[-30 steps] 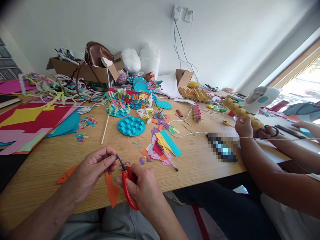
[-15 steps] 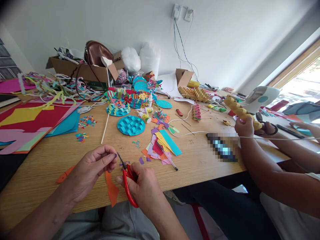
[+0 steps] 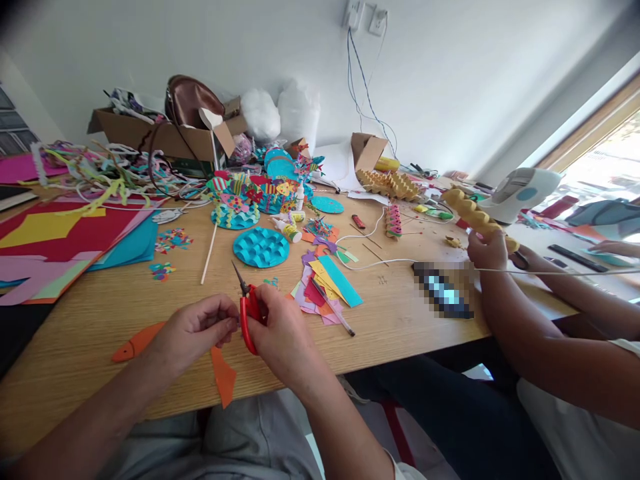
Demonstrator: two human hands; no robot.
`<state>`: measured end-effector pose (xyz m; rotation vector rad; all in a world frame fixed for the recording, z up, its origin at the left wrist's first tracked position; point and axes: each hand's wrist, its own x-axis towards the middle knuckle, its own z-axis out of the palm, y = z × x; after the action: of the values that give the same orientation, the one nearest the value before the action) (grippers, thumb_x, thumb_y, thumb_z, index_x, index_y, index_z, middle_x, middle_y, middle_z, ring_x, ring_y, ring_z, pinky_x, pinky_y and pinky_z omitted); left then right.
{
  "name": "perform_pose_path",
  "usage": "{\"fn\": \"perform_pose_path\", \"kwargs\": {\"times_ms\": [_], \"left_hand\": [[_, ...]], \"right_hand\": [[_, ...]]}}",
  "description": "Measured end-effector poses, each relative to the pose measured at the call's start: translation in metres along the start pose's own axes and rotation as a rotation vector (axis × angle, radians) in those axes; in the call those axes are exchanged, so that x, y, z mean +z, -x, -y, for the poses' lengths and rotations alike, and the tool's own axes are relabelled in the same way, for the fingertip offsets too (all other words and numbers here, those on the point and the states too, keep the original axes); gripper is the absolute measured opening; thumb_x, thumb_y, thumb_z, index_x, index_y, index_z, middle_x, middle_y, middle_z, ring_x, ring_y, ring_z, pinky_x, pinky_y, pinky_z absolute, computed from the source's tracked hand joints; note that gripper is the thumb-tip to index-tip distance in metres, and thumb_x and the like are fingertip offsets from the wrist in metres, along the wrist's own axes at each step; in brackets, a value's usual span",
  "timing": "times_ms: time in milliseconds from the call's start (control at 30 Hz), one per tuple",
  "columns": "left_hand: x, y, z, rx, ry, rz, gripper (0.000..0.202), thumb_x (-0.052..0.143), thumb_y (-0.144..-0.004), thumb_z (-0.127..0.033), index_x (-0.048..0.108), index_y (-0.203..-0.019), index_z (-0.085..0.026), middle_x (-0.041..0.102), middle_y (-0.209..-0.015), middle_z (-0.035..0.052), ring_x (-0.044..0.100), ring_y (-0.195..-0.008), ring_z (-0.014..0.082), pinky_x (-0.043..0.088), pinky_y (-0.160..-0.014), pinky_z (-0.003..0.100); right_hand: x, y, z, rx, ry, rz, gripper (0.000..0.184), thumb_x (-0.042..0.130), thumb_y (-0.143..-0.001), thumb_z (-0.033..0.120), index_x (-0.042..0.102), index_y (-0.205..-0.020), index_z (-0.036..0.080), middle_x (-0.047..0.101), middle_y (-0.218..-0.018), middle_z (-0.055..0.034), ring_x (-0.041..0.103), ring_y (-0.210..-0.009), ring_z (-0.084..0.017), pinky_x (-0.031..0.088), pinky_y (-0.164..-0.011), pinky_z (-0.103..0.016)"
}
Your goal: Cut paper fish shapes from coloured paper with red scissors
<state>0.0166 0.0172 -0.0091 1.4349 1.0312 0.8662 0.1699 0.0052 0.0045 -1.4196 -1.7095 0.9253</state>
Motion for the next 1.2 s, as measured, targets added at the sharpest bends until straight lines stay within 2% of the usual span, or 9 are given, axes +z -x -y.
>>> {"fn": "perform_pose_path", "kwargs": {"times_ms": [133,233,333,400,500,733,833,1033,1200], "left_hand": [[0.000,-0.001,-0.001,0.003,-0.016,0.002,0.006,0.057,-0.072,-0.021,0.061,-0.069,-0.018,0.054,-0.057,-0.0042,0.049,-0.055,0.0114,0.037,-0.051,0.022],[0.002,0.000,-0.006,-0.049,0.131,-0.009,0.006,0.058,-0.070,-0.023,0.061,-0.068,-0.018,0.055,-0.056,-0.0036,0.051,-0.054,0.0120,0.039,-0.052,0.023],[0.006,0.004,-0.008,-0.103,0.279,-0.041,0.008,0.058,-0.071,-0.025,0.061,-0.072,-0.018,0.061,-0.063,-0.0009,0.055,-0.059,0.0133,0.045,-0.060,0.026],[0.009,0.006,-0.008,-0.113,0.320,-0.057,0.009,0.059,-0.071,-0.025,0.062,-0.074,-0.017,0.063,-0.068,0.0002,0.056,-0.062,0.0134,0.046,-0.062,0.027],[0.011,0.007,-0.007,-0.093,0.297,-0.077,0.008,0.059,-0.071,-0.025,0.060,-0.071,-0.017,0.060,-0.062,-0.0019,0.053,-0.058,0.0113,0.042,-0.057,0.023],[0.005,0.002,-0.006,-0.064,0.201,-0.076,0.011,0.059,-0.070,-0.027,0.057,-0.063,-0.018,0.053,-0.053,-0.0048,0.047,-0.051,0.0102,0.037,-0.050,0.022],[0.004,0.001,-0.008,-0.072,0.154,-0.057,0.013,0.060,-0.068,-0.028,0.056,-0.060,-0.019,0.050,-0.051,-0.0052,0.046,-0.050,0.0104,0.036,-0.048,0.022],[0.007,0.002,-0.009,-0.034,0.137,-0.078,0.012,0.059,-0.069,-0.027,0.057,-0.061,-0.019,0.051,-0.053,-0.0046,0.047,-0.052,0.0109,0.038,-0.050,0.022],[0.004,0.004,-0.008,0.023,0.197,-0.108,0.013,0.062,-0.071,-0.025,0.059,-0.061,-0.018,0.053,-0.054,-0.0046,0.047,-0.053,0.0097,0.038,-0.052,0.020]], "right_hand": [[0.002,-0.002,-0.001,-0.016,-0.026,0.013,0.012,0.054,-0.069,0.010,0.048,-0.067,0.020,0.048,-0.060,0.0045,0.043,-0.056,-0.012,0.032,-0.050,-0.022],[0.003,-0.002,-0.001,0.036,-0.175,0.010,0.012,0.055,-0.067,0.012,0.046,-0.066,0.020,0.046,-0.059,0.0052,0.043,-0.054,-0.011,0.032,-0.049,-0.022],[0.004,-0.001,0.002,0.096,-0.382,-0.016,0.017,0.061,-0.066,0.021,0.044,-0.065,0.020,0.045,-0.058,0.0062,0.042,-0.052,-0.010,0.033,-0.047,-0.022],[0.006,-0.001,0.003,0.122,-0.480,-0.050,0.022,0.066,-0.064,0.025,0.045,-0.066,0.020,0.046,-0.058,0.0065,0.042,-0.052,-0.010,0.034,-0.046,-0.021],[0.009,-0.001,0.003,0.131,-0.533,-0.083,0.026,0.070,-0.061,0.027,0.045,-0.066,0.020,0.046,-0.056,0.0073,0.043,-0.051,-0.010,0.035,-0.045,-0.021],[0.007,0.001,0.004,0.141,-0.476,-0.032,0.022,0.068,-0.063,0.027,0.048,-0.068,0.020,0.050,-0.059,0.0058,0.044,-0.051,-0.010,0.034,-0.046,-0.022],[0.006,0.000,0.005,0.127,-0.447,-0.028,0.023,0.069,-0.062,0.029,0.048,-0.065,0.020,0.047,-0.056,0.0061,0.043,-0.052,-0.011,0.033,-0.047,-0.022],[0.011,-0.002,0.006,0.125,-0.485,-0.041,0.026,0.069,-0.062,0.034,0.047,-0.067,0.020,0.048,-0.060,0.0048,0.045,-0.054,-0.012,0.035,-0.050,-0.024],[0.009,0.005,0.004,0.076,-0.244,-0.046,0.025,0.062,-0.072,0.035,0.043,-0.067,0.020,0.043,-0.060,0.0052,0.041,-0.056,-0.012,0.031,-0.050,-0.024]]}}
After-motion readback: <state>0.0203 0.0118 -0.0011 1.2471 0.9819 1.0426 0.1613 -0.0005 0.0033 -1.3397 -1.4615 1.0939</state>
